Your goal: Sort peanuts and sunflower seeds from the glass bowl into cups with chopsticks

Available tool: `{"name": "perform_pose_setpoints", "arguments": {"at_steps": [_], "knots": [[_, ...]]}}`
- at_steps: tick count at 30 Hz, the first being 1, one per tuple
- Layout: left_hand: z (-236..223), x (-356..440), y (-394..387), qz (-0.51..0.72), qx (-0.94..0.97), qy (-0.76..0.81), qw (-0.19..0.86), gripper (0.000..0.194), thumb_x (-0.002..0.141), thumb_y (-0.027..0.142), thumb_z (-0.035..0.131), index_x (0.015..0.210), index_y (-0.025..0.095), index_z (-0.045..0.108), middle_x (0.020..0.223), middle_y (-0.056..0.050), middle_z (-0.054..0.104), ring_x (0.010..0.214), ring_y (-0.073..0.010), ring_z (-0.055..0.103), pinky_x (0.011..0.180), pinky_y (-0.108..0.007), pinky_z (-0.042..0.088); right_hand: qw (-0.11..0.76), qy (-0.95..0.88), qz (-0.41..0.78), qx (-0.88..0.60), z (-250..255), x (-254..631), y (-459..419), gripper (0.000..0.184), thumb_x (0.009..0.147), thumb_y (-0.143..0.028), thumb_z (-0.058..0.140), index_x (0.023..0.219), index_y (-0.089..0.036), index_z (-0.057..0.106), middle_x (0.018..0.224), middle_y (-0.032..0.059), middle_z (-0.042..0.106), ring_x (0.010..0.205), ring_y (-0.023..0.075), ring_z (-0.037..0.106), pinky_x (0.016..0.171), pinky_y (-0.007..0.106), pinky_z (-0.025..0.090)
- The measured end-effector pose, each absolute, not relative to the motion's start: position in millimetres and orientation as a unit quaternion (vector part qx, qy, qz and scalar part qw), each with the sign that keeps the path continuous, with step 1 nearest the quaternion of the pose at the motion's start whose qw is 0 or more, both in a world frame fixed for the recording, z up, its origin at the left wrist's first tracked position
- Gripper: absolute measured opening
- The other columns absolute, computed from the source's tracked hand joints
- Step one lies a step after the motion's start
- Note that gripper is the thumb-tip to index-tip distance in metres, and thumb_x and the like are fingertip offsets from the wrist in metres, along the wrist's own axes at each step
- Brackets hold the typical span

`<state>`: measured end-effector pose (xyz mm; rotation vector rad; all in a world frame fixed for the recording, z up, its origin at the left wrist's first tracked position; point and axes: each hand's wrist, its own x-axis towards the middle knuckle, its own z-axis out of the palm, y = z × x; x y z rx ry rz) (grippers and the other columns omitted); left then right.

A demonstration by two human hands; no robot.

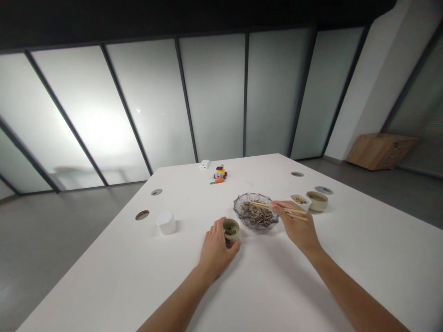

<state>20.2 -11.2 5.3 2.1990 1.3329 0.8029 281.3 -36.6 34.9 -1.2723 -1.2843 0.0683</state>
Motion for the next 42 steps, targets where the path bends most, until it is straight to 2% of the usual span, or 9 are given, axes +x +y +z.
{"name": "perform_pose_setpoints", "arguments": {"at_steps": [9, 19, 23, 27, 31, 34, 38, 42], "knots": [[6, 20, -11, 0.29, 0.795, 0.484, 0.224, 0.068, 0.084, 0.035, 0.07, 0.147, 0.024, 0.045, 0.145, -0.013, 0.059, 0.133, -0.0324, 0.057, 0.115, -0.049, 0.043, 0.614, -0.575, 0.026, -0.54, 22, 280, -30, 0.045, 0.093, -0.067, 0.065, 0.087, -0.024, 0.079, 0.092, 0.0089, 0.08, 0.085, 0.0266, 0.074, 0.081, 0.042, 0.061], [6, 21, -11, 0.284, 0.796, 0.483, 0.227, 0.068, 0.084, 0.034, 0.068, 0.147, 0.023, 0.044, 0.147, -0.014, 0.058, 0.136, -0.0327, 0.055, 0.117, -0.051, 0.041, 0.595, -0.558, 0.018, -0.578, 21, 287, -29, 0.046, 0.095, -0.067, 0.061, 0.084, -0.025, 0.076, 0.088, 0.0084, 0.078, 0.086, 0.0283, 0.073, 0.085, 0.046, 0.058], [7, 21, -11, 0.284, 0.797, 0.482, 0.228, 0.069, 0.084, 0.034, 0.068, 0.147, 0.022, 0.044, 0.147, -0.014, 0.058, 0.135, -0.0328, 0.055, 0.117, -0.051, 0.041, 0.666, -0.479, 0.138, -0.555, 23, 290, -26, 0.045, 0.085, -0.07, 0.072, 0.084, -0.025, 0.076, 0.093, 0.0085, 0.079, 0.084, 0.0288, 0.076, 0.085, 0.05, 0.064], [7, 21, -12, 0.281, 0.797, 0.483, 0.228, 0.069, 0.084, 0.035, 0.068, 0.147, 0.02, 0.044, 0.146, -0.014, 0.058, 0.133, -0.0328, 0.056, 0.116, -0.05, 0.041, 0.757, -0.371, 0.293, -0.452, 30, 290, -25, 0.038, 0.073, -0.059, 0.089, 0.079, -0.024, 0.075, 0.089, 0.0033, 0.078, 0.084, 0.0231, 0.076, 0.082, 0.044, 0.069], [6, 21, -12, 0.286, 0.797, 0.483, 0.223, 0.069, 0.083, 0.034, 0.069, 0.146, 0.021, 0.045, 0.144, -0.013, 0.06, 0.132, -0.0324, 0.057, 0.114, -0.049, 0.042, 0.749, -0.356, 0.394, -0.397, 37, 286, -29, 0.036, 0.066, -0.053, 0.096, 0.072, -0.024, 0.076, 0.081, 0.0005, 0.075, 0.082, 0.0187, 0.074, 0.075, 0.034, 0.07], [6, 21, -11, 0.289, 0.798, 0.48, 0.22, 0.067, 0.083, 0.032, 0.07, 0.144, 0.022, 0.046, 0.141, -0.012, 0.061, 0.13, -0.0316, 0.058, 0.113, -0.047, 0.043, 0.714, -0.365, 0.447, -0.397, 39, 278, -33, 0.037, 0.065, -0.054, 0.096, 0.071, -0.022, 0.078, 0.08, 0.0018, 0.075, 0.08, 0.019, 0.074, 0.071, 0.032, 0.069], [6, 22, -11, 0.29, 0.797, 0.48, 0.223, 0.067, 0.083, 0.032, 0.07, 0.144, 0.022, 0.045, 0.143, -0.012, 0.06, 0.131, -0.0313, 0.057, 0.114, -0.046, 0.042, 0.688, -0.377, 0.472, -0.402, 40, 270, -35, 0.039, 0.064, -0.056, 0.096, 0.074, -0.022, 0.08, 0.083, 0.0033, 0.076, 0.079, 0.02, 0.074, 0.07, 0.034, 0.069], [6, 21, -12, 0.287, 0.798, 0.481, 0.224, 0.067, 0.083, 0.034, 0.07, 0.145, 0.022, 0.045, 0.142, -0.013, 0.06, 0.131, -0.0317, 0.057, 0.114, -0.047, 0.042, 0.741, -0.377, 0.368, -0.416, 41, 275, -34, 0.04, 0.07, -0.06, 0.091, 0.077, -0.024, 0.076, 0.086, 0.0024, 0.076, 0.079, 0.0205, 0.074, 0.07, 0.037, 0.068]]}}
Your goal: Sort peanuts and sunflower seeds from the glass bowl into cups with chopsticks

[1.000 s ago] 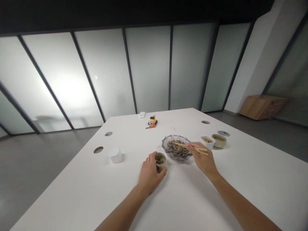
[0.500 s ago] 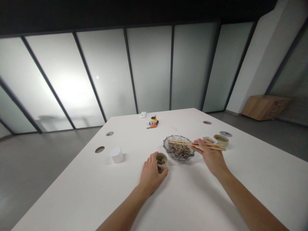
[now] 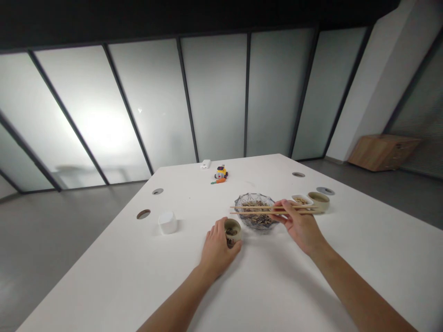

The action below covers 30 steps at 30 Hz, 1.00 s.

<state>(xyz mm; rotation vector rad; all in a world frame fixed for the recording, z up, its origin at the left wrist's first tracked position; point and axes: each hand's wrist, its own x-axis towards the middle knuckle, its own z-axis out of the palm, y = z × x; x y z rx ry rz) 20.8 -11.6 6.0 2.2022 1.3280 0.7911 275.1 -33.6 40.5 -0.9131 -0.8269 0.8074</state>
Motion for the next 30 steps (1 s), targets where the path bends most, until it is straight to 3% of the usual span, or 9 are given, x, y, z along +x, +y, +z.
{"name": "perform_pose_setpoints", "arguments": {"at_steps": [2, 6, 11, 19, 30], "knots": [[6, 20, -12, 0.286, 0.796, 0.482, 0.226, 0.068, 0.083, 0.034, 0.069, 0.146, 0.022, 0.045, 0.144, -0.013, 0.06, 0.132, -0.0316, 0.057, 0.115, -0.047, 0.042, 0.739, -0.411, 0.258, -0.469, 40, 281, -33, 0.041, 0.077, -0.064, 0.083, 0.08, -0.024, 0.076, 0.086, 0.004, 0.077, 0.08, 0.0228, 0.074, 0.071, 0.039, 0.066], [6, 20, -12, 0.282, 0.796, 0.483, 0.23, 0.069, 0.084, 0.036, 0.069, 0.147, 0.024, 0.043, 0.146, -0.013, 0.058, 0.134, -0.0312, 0.055, 0.116, -0.047, 0.041, 0.623, -0.53, -0.002, -0.576, 37, 287, -36, 0.042, 0.094, -0.062, 0.064, 0.082, -0.024, 0.075, 0.082, 0.0067, 0.077, 0.078, 0.025, 0.072, 0.073, 0.04, 0.059], [6, 20, -11, 0.286, 0.797, 0.481, 0.228, 0.069, 0.084, 0.036, 0.069, 0.147, 0.024, 0.044, 0.145, -0.013, 0.059, 0.133, -0.0314, 0.056, 0.116, -0.048, 0.041, 0.566, -0.584, -0.138, -0.565, 35, 281, -42, 0.039, 0.104, -0.052, 0.053, 0.085, -0.023, 0.072, 0.08, 0.0057, 0.076, 0.077, 0.0234, 0.071, 0.074, 0.037, 0.056], [3, 19, -10, 0.288, 0.798, 0.481, 0.221, 0.07, 0.083, 0.035, 0.07, 0.147, 0.022, 0.044, 0.143, -0.013, 0.06, 0.132, -0.032, 0.057, 0.114, -0.049, 0.043, 0.562, -0.585, -0.104, -0.576, 30, 281, -36, 0.045, 0.102, -0.061, 0.053, 0.091, -0.023, 0.075, 0.09, 0.0076, 0.08, 0.081, 0.0251, 0.075, 0.077, 0.039, 0.059], [7, 21, -12, 0.281, 0.796, 0.485, 0.228, 0.068, 0.084, 0.035, 0.069, 0.146, 0.023, 0.044, 0.145, -0.013, 0.058, 0.133, -0.0322, 0.056, 0.115, -0.049, 0.041, 0.585, -0.581, -0.037, -0.565, 28, 280, -34, 0.051, 0.097, -0.069, 0.057, 0.084, -0.023, 0.075, 0.085, 0.0081, 0.079, 0.078, 0.0249, 0.074, 0.075, 0.039, 0.059]]}}
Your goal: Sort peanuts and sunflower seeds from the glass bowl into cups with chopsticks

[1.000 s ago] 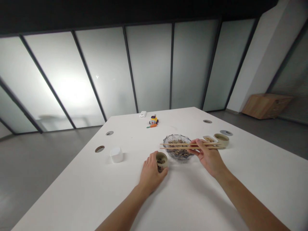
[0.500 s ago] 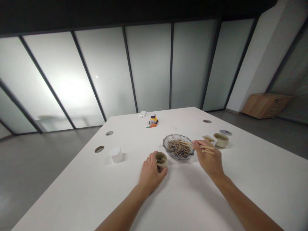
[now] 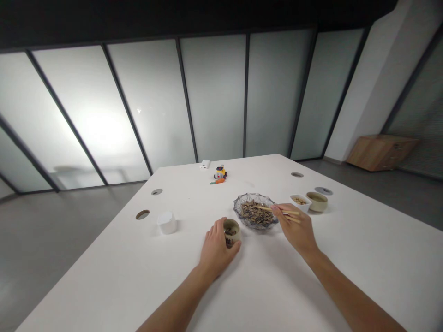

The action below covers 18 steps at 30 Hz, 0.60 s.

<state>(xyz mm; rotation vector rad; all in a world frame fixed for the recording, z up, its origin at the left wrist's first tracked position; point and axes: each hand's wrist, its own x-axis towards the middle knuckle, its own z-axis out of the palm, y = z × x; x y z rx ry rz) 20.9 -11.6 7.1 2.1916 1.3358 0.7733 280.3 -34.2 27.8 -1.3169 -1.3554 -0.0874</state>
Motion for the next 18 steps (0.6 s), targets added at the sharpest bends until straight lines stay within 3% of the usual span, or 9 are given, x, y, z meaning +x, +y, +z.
{"name": "perform_pose_setpoints", "arguments": {"at_steps": [18], "knots": [[5.7, 20.0, -11.1, 0.287, 0.796, 0.484, 0.223, 0.069, 0.084, 0.034, 0.07, 0.147, 0.023, 0.045, 0.144, -0.013, 0.059, 0.132, -0.0321, 0.057, 0.115, -0.049, 0.043, 0.6, -0.559, -0.065, -0.569, 32.2, 284.6, -36.9, 0.046, 0.097, -0.064, 0.06, 0.082, -0.023, 0.077, 0.083, 0.0079, 0.08, 0.082, 0.0261, 0.075, 0.08, 0.042, 0.06]]}}
